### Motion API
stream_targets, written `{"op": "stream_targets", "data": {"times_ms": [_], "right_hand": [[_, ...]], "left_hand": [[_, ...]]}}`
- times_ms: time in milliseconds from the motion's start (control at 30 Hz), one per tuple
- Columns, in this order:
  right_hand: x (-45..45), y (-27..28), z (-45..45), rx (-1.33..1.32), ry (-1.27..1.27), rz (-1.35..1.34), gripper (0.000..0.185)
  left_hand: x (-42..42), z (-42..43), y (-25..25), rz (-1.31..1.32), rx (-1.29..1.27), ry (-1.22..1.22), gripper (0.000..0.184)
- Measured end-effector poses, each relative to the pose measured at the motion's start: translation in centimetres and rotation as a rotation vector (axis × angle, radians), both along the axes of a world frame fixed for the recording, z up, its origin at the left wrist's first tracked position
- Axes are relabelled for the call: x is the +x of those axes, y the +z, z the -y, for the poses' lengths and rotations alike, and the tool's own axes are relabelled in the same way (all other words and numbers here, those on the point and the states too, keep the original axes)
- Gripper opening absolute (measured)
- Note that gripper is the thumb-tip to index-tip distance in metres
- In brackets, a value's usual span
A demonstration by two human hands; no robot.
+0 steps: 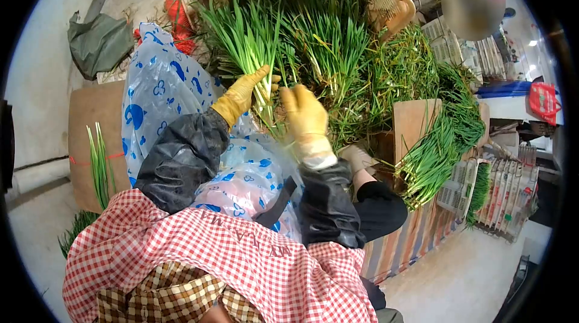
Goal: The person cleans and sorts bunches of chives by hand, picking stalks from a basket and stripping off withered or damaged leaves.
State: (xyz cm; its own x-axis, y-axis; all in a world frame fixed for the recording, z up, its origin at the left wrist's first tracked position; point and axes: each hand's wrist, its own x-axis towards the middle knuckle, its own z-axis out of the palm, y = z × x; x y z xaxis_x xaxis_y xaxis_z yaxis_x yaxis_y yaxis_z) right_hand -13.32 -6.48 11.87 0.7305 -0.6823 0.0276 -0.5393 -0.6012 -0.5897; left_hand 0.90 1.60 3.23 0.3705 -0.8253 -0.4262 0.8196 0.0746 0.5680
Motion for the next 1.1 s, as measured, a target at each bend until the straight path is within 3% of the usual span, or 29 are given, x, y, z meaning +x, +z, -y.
{"op": "stream_targets", "data": {"times_ms": [67,133,233,267,300,333,367,400,467,500,567,667,733,800,833,867,967,1067,1100], "right_hand": [[2.4,0.3,-1.6,0.124,0.089,-0.053,0.035],[3.5,-1.8,-1.5,0.132,0.141,-0.180,0.039],[3.5,-2.3,-1.7,0.141,0.089,-0.155,0.039],[3.5,-2.3,-1.7,0.149,0.047,-0.201,0.040],[3.0,-4.8,-1.1,0.201,0.051,0.008,0.038],[2.7,-5.0,-0.7,0.202,0.044,0.005,0.038],[2.5,-5.1,-0.3,0.665,-0.048,0.108,0.035],[2.4,-5.2,-0.1,1.127,-0.140,0.213,0.033],[2.2,-4.4,-0.7,1.251,-0.114,0.298,0.030],[2.2,-4.8,-0.7,1.280,-0.062,0.317,0.031],[1.9,-5.3,-0.8,1.332,-0.016,0.319,0.032],[2.1,-2.8,-1.3,1.115,-0.007,0.120,0.028],[2.2,-3.2,-0.7,1.047,0.038,0.080,0.025],[2.3,-4.6,-0.2,0.406,0.276,0.028,0.026],[2.3,-4.7,-0.1,0.346,0.291,-0.004,0.027],[2.1,-4.9,-0.3,0.348,0.289,-0.005,0.027],[1.8,-4.3,-1.6,0.708,0.085,0.126,0.025],[0.6,-4.9,-1.9,0.720,0.063,0.219,0.026],[-0.2,-5.9,-1.3,0.597,0.038,0.194,0.026]], "left_hand": [[-0.3,0.3,-1.2,0.051,0.078,-0.016,0.043],[-0.1,-0.3,0.7,0.063,0.238,-0.083,0.047],[-0.2,-1.1,4.0,0.155,0.384,-0.108,0.053],[-0.3,-0.6,2.3,0.151,0.386,-0.112,0.053],[-0.5,0.3,-0.6,0.024,0.177,0.019,0.054],[-0.7,0.6,-0.1,-0.104,-0.032,0.151,0.056],[-0.9,0.6,0.4,-0.200,-0.048,0.192,0.055],[-0.5,0.2,0.1,-0.217,-0.137,0.136,0.055],[1.4,-1.1,-2.9,-0.370,-0.713,-0.334,0.049],[1.3,-1.1,-2.4,-0.370,-0.710,-0.331,0.049],[0.9,-0.8,-1.5,-0.289,-0.110,-0.140,0.042],[-0.2,-0.4,-0.4,-0.253,-0.008,0.023,0.037],[-0.2,-0.4,-0.4,-0.285,-0.013,0.008,0.033],[-0.1,-0.3,-0.2,-0.303,-0.050,0.029,0.031],[-0.1,-0.3,0.0,-0.353,-0.086,0.026,0.028],[-0.1,-0.3,0.2,-0.355,-0.084,0.025,0.028],[-0.1,-0.3,0.8,-0.240,-0.072,0.069,0.036],[0.5,-0.6,0.5,-0.292,-0.199,-0.017,0.042],[0.5,-0.5,0.2,-0.294,-0.216,0.025,0.044]]}}
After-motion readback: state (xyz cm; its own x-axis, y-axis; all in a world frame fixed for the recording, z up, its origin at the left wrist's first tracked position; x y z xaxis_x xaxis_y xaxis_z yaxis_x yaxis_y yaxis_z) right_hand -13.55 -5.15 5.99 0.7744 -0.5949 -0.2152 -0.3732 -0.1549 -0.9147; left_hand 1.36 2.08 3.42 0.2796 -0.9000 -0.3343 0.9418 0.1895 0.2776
